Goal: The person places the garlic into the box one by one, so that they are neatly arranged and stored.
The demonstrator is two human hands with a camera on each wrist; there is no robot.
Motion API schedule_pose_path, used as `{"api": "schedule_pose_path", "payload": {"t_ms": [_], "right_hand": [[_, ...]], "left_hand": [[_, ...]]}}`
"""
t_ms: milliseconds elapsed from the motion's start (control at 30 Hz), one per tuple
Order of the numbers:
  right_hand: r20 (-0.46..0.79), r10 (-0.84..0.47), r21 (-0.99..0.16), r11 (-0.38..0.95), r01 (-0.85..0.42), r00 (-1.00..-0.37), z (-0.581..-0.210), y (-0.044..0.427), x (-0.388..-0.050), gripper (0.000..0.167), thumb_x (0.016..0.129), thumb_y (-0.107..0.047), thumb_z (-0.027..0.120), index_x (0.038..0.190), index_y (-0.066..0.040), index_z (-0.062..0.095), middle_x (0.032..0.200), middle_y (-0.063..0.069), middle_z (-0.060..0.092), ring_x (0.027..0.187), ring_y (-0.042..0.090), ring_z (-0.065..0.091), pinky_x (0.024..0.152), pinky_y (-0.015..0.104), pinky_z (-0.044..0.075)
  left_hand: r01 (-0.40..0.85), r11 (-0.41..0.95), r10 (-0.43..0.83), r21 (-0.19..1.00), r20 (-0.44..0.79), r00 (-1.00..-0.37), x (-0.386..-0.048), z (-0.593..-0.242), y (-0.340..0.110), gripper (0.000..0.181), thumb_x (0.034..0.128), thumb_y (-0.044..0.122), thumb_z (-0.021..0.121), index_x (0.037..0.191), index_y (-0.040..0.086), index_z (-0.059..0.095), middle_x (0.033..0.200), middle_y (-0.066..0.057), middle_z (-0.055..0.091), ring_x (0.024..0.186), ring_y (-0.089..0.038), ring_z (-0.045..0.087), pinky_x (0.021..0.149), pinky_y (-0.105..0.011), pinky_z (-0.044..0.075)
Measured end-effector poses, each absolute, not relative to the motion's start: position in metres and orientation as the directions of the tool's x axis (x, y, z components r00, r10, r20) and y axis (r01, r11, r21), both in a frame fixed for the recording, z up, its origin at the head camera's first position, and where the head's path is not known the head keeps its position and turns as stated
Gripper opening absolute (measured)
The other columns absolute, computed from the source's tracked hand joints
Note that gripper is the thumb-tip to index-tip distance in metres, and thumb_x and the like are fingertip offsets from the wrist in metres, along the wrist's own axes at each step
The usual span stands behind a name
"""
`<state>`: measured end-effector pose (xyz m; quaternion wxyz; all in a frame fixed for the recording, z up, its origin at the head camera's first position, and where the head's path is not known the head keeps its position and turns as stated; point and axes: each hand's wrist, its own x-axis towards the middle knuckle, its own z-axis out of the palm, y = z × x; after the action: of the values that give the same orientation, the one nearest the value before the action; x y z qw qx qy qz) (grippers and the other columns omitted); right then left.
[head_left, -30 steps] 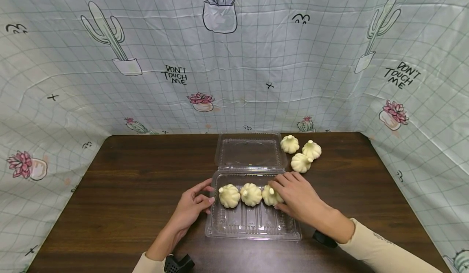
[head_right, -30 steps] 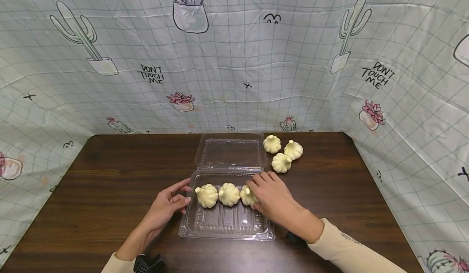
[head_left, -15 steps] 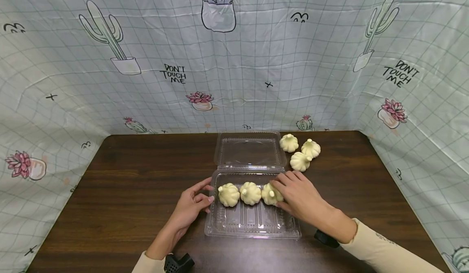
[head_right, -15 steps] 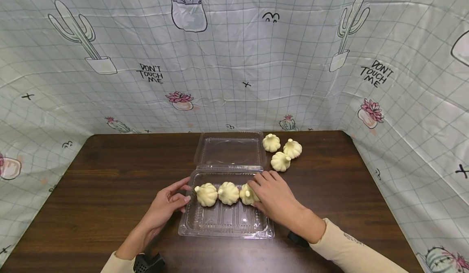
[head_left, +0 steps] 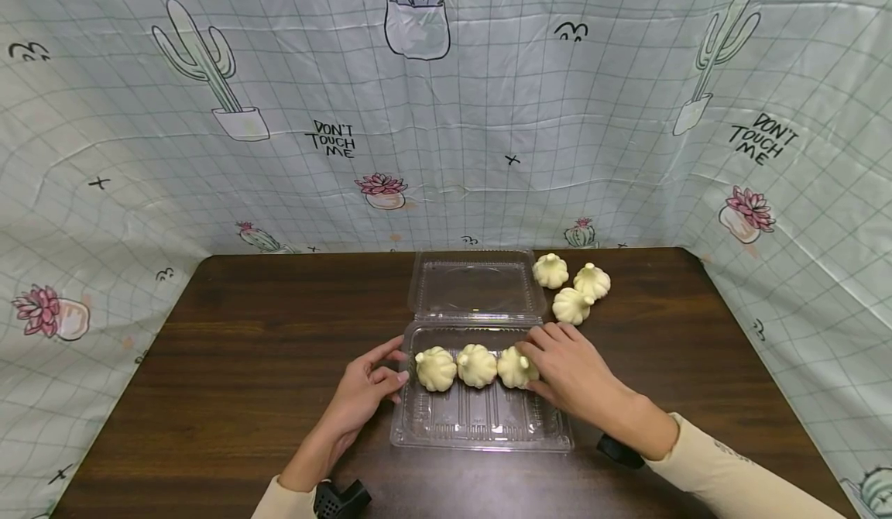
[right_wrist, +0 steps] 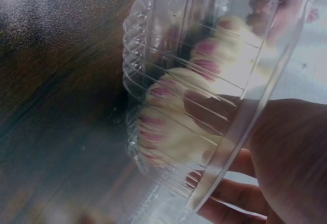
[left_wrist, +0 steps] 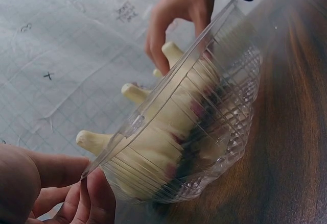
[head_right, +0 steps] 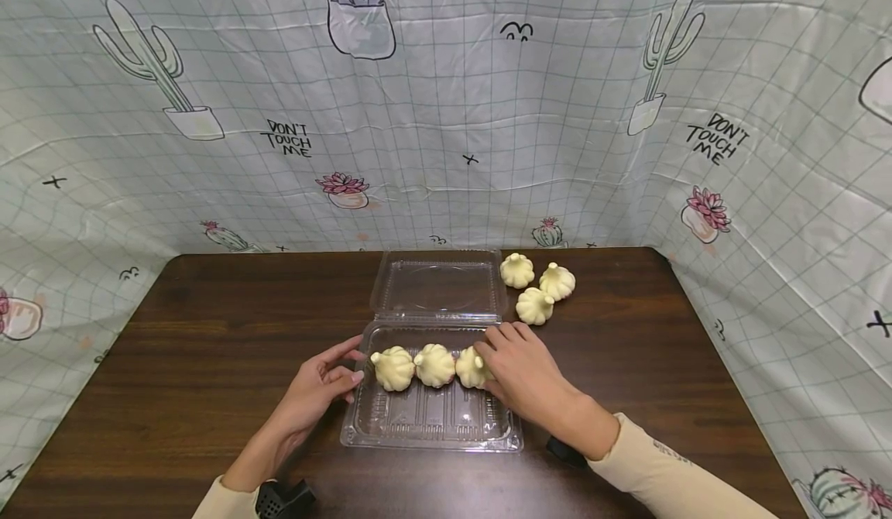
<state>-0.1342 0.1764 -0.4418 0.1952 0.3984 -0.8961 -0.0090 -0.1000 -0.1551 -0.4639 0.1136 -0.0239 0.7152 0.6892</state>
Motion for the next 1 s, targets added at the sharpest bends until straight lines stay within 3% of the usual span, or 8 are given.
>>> {"api": "schedule_pose_path", "payload": {"t_ms": [300,667,1000], "right_hand": [[0.309,-0.695,0.136,0.708,-0.693,-0.649,-0.432,0.179,-0.130,0.059,0.072,-0.038,0.098,0.118,-0.008,0.076,0.112,0.005,0.069,0.104,0.027,0.064,0.092,0.042,0.054],[0.477,-0.646,0.073,0.706,-0.705,-0.597,-0.421,0.199,-0.136,0.057,0.078,-0.037,0.093,0.120,-0.002,0.073,0.113,0.011,0.069,0.102,0.032,0.065,0.091,0.049,0.054],[0.519,-0.532,0.016,0.788,-0.615,-0.669,-0.418,0.231,-0.151,0.058,0.079,-0.033,0.088,0.124,0.001,0.071,0.118,0.018,0.069,0.107,0.041,0.065,0.094,0.057,0.052]], "left_hand": [[-0.192,0.044,0.130,0.980,-0.196,-0.972,-0.101,-0.464,-0.155,0.059,0.0994,-0.008,0.064,0.156,-0.001,0.049,0.131,-0.021,0.057,0.074,-0.009,0.057,0.065,-0.024,0.056],[-0.197,0.051,0.108,0.979,-0.202,-0.974,-0.100,-0.464,-0.154,0.059,0.0986,-0.009,0.065,0.155,0.000,0.050,0.130,-0.020,0.058,0.077,-0.010,0.059,0.064,-0.025,0.055],[-0.200,0.055,0.119,0.978,-0.205,-0.971,-0.101,-0.463,-0.155,0.059,0.0992,-0.008,0.065,0.156,-0.001,0.049,0.131,-0.020,0.057,0.075,-0.009,0.058,0.064,-0.024,0.055]]}}
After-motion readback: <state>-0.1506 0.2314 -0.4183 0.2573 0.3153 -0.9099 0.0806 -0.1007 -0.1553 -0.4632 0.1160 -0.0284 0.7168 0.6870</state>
